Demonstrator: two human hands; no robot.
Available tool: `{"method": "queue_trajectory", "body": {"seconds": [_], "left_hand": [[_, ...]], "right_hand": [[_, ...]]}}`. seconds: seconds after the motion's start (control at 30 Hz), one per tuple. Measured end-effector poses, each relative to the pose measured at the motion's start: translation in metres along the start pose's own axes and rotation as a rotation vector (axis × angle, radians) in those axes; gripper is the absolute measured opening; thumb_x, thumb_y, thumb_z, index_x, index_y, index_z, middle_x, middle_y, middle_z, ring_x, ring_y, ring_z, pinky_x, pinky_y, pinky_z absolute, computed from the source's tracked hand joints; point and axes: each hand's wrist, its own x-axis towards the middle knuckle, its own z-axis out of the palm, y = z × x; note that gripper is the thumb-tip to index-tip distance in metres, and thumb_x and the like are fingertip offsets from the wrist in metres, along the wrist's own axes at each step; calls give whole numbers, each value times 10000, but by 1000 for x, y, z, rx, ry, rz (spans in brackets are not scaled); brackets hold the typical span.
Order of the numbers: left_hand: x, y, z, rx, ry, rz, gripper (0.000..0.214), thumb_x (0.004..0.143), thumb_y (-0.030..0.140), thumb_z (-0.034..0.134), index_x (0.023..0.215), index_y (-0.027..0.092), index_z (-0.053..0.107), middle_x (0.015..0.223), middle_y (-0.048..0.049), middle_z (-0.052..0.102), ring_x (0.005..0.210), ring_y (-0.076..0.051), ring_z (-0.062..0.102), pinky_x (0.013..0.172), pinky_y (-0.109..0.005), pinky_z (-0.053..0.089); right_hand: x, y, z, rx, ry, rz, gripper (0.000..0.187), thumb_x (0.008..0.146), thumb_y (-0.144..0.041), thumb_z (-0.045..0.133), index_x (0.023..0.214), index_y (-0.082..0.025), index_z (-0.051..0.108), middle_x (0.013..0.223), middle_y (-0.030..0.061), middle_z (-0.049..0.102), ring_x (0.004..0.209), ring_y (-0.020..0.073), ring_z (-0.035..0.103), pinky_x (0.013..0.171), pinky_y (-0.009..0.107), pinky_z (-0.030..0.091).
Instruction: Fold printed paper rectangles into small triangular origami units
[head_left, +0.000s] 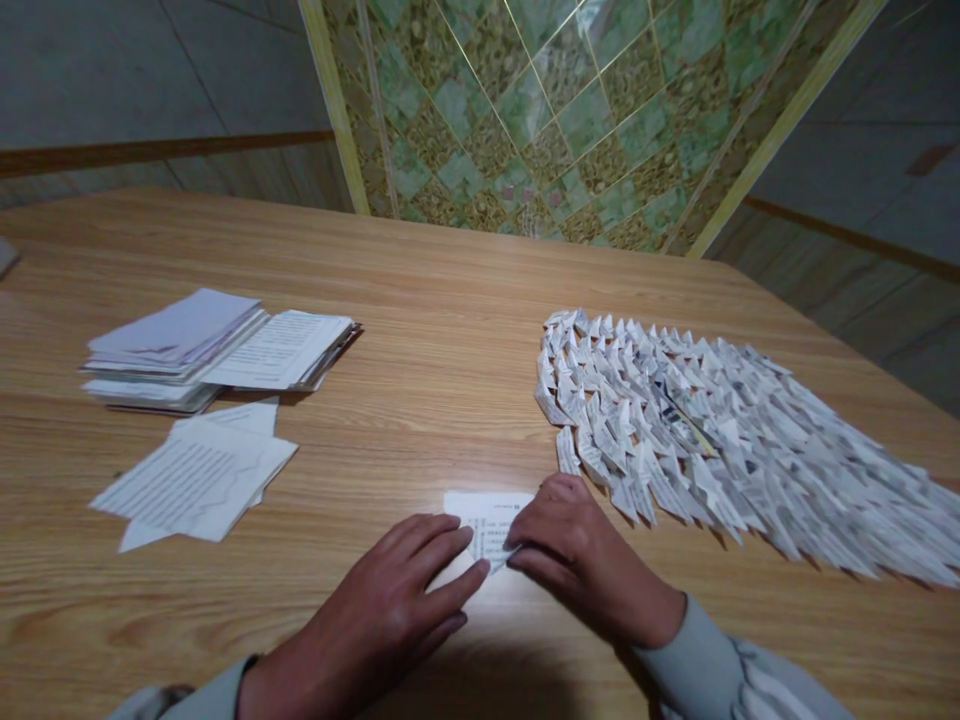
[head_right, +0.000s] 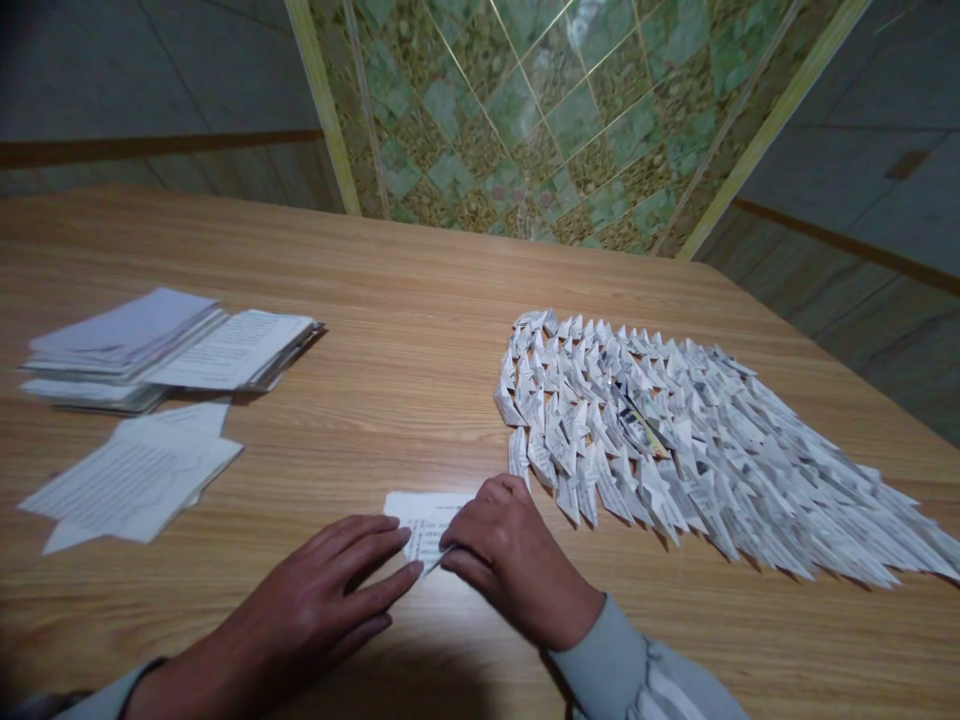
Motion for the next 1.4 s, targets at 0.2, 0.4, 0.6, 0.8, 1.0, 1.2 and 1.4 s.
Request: {"method": "queue_trajectory", "body": {"seconds": [0.2, 0.4, 0.6, 0.8, 1.0, 1.2, 1.4], "left_hand": [[0, 3, 4, 22, 27, -6, 407, 787, 70, 590, 1165, 211, 644, 1124, -117, 732, 1025, -293, 654, 853, -469, 566], [0, 5, 5, 29, 43, -10, 406, 791, 56, 569, 1159, 211, 643, 1133, -111, 729, 1028, -283, 649, 866, -451, 549], [-2, 8, 7, 17, -23, -58, 358, 809, 95, 597, 1153, 191, 631, 1142, -105, 720, 1058, -289, 638, 921, -457, 521], [-1, 11, 7, 80, -74, -52, 536, 862, 22, 555, 1344, 257, 551, 1188, -118, 687, 1044, -293, 645, 883, -465, 531], [2, 14, 7, 106, -96, -54, 486, 844, 34, 589, 1285, 239, 581, 1174, -134, 680, 1057, -320, 635, 879, -490, 531], [1, 20, 12, 100, -63, -106, 491, 808, 1, 589, 1240, 235, 608, 1158, -138, 678, 1043, -323, 629, 883, -496, 517], [8, 5, 3, -118, 14, -189, 361, 911, 62, 538, 1228, 223, 605, 1056, -86, 679, 926, -242, 625, 802, -382, 508]], "right_hand": [[10, 2, 7, 65, 69, 204, 146, 812, -141, 811, 783, -173, 672, 754, 2, 670, 815, 196, 566, 751, 330, 357], [22, 4, 17, 15, 75, 252, 180, 784, -160, 845, 755, -181, 668, 765, -10, 665, 833, 193, 555, 791, 345, 323], [24, 4, 19, -12, 71, 250, 195, 772, -156, 853, 754, -192, 662, 774, -17, 645, 839, 189, 544, 809, 348, 307], [26, 0, 19, -15, 77, 257, 201, 769, -140, 851, 746, -187, 656, 770, -15, 635, 847, 197, 539, 796, 351, 302], [27, -3, 22, -40, 123, 269, 199, 776, -159, 847, 783, -196, 652, 781, -16, 631, 839, 198, 535, 805, 358, 313], [19, -10, 21, -177, 139, 150, 158, 833, -127, 777, 813, -191, 633, 805, 10, 626, 824, 208, 514, 765, 354, 319], [12, -19, 27, -209, 65, 209, 121, 860, -127, 729, 851, -194, 629, 841, 27, 622, 817, 218, 508, 734, 350, 326]]}}
